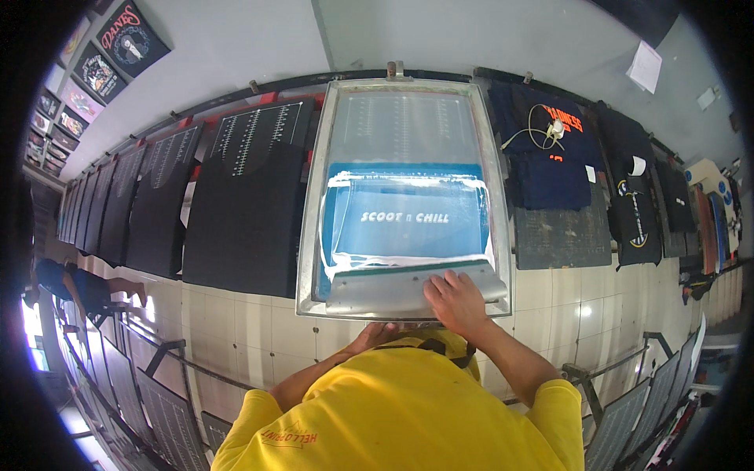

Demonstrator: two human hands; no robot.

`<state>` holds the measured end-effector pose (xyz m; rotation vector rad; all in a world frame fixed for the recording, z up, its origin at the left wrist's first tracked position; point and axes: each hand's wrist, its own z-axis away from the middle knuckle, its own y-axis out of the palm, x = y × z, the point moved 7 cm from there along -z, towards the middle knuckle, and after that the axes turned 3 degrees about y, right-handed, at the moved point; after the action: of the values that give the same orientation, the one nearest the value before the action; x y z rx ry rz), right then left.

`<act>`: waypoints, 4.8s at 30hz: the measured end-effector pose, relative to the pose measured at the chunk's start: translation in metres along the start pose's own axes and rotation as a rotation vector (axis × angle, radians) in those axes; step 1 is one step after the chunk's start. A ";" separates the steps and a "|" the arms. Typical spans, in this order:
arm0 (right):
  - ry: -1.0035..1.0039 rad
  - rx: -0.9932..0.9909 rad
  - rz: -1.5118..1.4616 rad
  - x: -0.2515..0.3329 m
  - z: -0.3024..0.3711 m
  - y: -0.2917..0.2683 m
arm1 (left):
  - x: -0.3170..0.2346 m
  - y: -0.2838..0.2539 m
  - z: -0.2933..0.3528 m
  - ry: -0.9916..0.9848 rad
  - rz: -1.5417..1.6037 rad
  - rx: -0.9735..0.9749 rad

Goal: The person performs screen printing by sliding a squeegee across a screen to apply ink to black t-shirts mounted on boards.

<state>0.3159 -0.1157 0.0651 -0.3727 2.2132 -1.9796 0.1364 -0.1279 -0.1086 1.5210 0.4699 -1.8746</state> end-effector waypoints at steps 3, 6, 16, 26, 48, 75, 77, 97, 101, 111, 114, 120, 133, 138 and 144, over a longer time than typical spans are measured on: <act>-0.021 -0.096 0.009 -0.016 -0.032 -0.005 | 0.029 0.000 -0.002 0.052 0.057 -0.013; 0.000 -0.174 0.038 -0.047 -0.068 0.011 | 0.026 -0.001 -0.001 0.034 0.129 0.015; 0.056 -0.074 -0.014 -0.090 -0.126 -0.004 | 0.023 -0.003 0.002 -0.183 0.081 0.098; 0.055 -0.049 -0.029 0.002 -0.017 -0.014 | 0.020 -0.008 -0.001 -0.132 -0.166 0.039; 0.367 -0.288 -0.319 -0.039 0.046 0.014 | -0.001 -0.009 -0.003 -0.144 -0.232 0.073; 1.106 -0.689 -0.987 -0.177 0.120 0.112 | -0.097 -0.216 0.029 0.050 -0.831 -0.778; 1.101 -0.708 -0.957 -0.180 0.123 0.112 | -0.100 -0.216 0.030 0.074 -0.813 -0.802; 0.540 -0.153 -0.376 -0.095 0.095 0.000 | -0.195 -0.119 0.062 0.274 -1.159 -0.570; 0.229 0.100 -0.213 -0.058 0.095 0.006 | -0.203 -0.070 0.061 0.374 -1.328 -0.115; 0.236 0.053 -0.047 -0.063 0.039 -0.004 | -0.182 -0.076 -0.009 0.228 -1.470 -0.069; 0.241 0.031 -0.111 -0.076 0.033 -0.004 | -0.186 -0.082 -0.018 0.276 -1.487 -0.141; 0.239 -0.044 -0.177 -0.051 0.062 -0.014 | -0.181 -0.069 0.013 0.399 -1.453 -0.198; 0.282 -0.049 -0.098 -0.122 -0.021 0.029 | -0.199 -0.122 -0.087 0.477 -1.472 -0.213; 0.260 -0.074 -0.081 -0.157 -0.071 0.020 | -0.225 -0.146 -0.137 0.457 -1.487 -0.198; 0.271 -0.035 -0.135 -0.161 -0.072 0.017 | -0.229 -0.150 -0.136 0.377 -1.510 -0.191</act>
<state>0.4486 0.0000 0.0478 -0.2786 2.4464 -2.1776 0.1524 0.1293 0.0557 1.4220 2.3846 -2.3074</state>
